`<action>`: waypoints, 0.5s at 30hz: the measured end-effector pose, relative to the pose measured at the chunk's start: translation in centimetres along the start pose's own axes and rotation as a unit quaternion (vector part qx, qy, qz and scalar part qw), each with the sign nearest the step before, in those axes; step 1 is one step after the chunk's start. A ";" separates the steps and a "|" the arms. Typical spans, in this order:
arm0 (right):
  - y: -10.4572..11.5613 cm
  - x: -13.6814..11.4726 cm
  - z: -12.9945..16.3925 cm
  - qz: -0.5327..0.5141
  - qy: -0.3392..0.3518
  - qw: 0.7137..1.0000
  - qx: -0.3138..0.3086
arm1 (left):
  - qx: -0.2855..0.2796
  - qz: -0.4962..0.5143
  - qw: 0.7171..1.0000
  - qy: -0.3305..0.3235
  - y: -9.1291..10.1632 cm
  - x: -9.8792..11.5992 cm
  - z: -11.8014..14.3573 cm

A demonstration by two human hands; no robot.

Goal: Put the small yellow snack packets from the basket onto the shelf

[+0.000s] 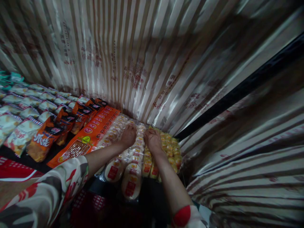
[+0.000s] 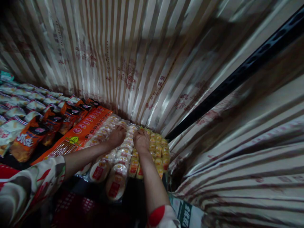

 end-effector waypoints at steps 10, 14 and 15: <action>-0.8 0.5 -0.5 -0.104 0.029 0.994 -0.024 | 0.058 0.039 0.997 -0.022 -0.2 -0.3 0.2; -1.1 0.6 -0.8 -0.140 0.043 0.989 -0.024 | 0.059 0.037 0.997 -0.036 -0.4 -0.2 0.2; -1.1 0.6 -0.9 -0.145 0.044 0.988 -0.024 | 0.063 0.034 0.997 -0.041 -0.4 -0.1 0.2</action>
Point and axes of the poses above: each hand's wrist, its own z-axis away from the middle knuckle, its own y-axis out of the back of the hand, x = y × z, the point moved 7 cm from there along -z, towards the middle knuckle, and after that the axes turned 9 degrees about -y, right-handed, at the moved point
